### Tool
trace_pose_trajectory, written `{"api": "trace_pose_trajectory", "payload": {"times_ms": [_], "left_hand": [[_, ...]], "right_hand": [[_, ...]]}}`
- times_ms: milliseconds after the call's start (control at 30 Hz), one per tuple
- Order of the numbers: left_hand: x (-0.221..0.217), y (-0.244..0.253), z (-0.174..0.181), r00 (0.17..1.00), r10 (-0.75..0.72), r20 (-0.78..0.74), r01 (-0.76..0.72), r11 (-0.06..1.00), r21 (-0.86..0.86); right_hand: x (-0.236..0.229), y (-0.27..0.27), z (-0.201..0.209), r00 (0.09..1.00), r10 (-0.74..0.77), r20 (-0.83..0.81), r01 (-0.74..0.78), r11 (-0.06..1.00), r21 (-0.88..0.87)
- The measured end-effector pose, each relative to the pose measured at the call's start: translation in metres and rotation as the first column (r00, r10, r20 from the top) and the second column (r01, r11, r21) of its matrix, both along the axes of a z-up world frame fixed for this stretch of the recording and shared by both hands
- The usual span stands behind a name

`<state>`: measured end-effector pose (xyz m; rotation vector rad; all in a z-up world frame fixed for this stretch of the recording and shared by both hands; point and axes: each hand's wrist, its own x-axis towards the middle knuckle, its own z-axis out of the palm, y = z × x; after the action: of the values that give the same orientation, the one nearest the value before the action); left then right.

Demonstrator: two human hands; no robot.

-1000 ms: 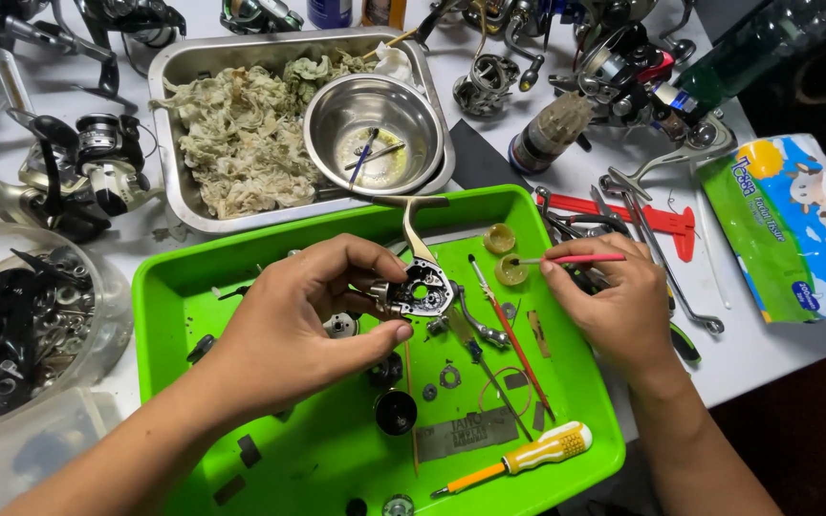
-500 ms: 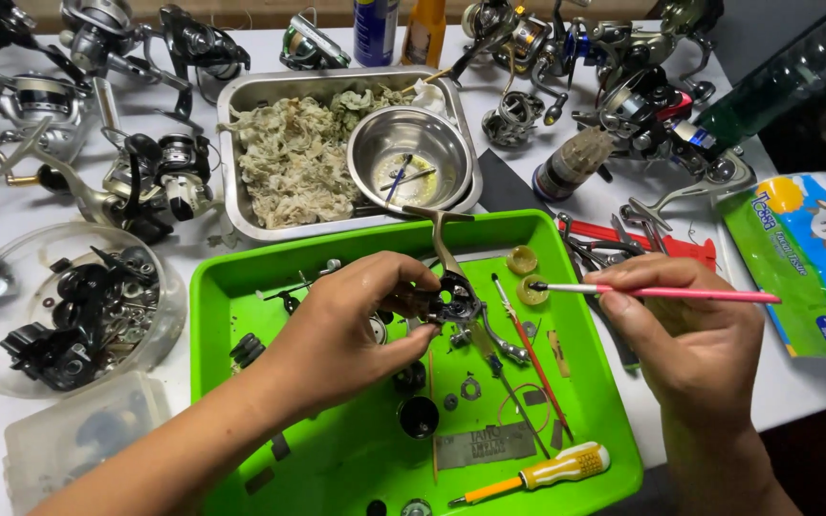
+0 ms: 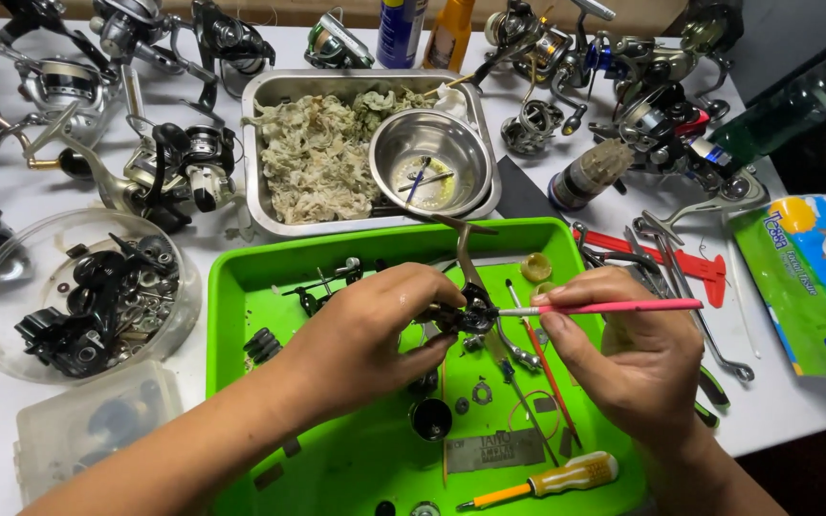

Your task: Disassembling, cleaning, and inspecting internal components of a fishing reel at a workbench.

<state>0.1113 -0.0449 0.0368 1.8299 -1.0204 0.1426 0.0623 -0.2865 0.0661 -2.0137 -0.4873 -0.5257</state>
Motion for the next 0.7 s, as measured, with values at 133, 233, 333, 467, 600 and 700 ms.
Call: {"api": "trace_pose_trajectory", "payload": {"times_ms": [133,233,333,467,600,700], "left_hand": [[0.0,0.0,0.001,1.0,-0.018,-0.004,0.018,1.0,-0.013],[0.0,0.0,0.001,1.0,-0.011,0.008,0.011,1.0,-0.013],[0.0,0.001,0.003,1.0,-0.021,0.01,0.021,1.0,-0.005],[0.0,0.001,0.002,1.0,-0.011,0.021,0.01,1.0,0.005],[0.002,0.002,0.003,0.992,-0.001,0.126,-0.007,0.998,0.065],[0.006,0.005,0.013,0.973,0.006,0.229,-0.026,0.996,0.084]], "right_hand": [[0.002,0.001,-0.005,1.0,0.013,0.005,-0.013,1.0,-0.004],[0.003,0.002,-0.005,1.0,0.024,0.004,-0.024,1.0,0.001],[0.003,0.002,-0.004,1.0,-0.004,0.013,0.005,0.999,-0.041],[0.0,-0.003,-0.007,0.998,-0.039,-0.052,0.042,0.997,0.063],[-0.009,-0.02,-0.014,0.968,-0.146,-0.204,0.197,0.946,0.259],[-0.009,-0.024,-0.005,0.971,-0.041,-0.235,0.167,0.822,0.544]]}}
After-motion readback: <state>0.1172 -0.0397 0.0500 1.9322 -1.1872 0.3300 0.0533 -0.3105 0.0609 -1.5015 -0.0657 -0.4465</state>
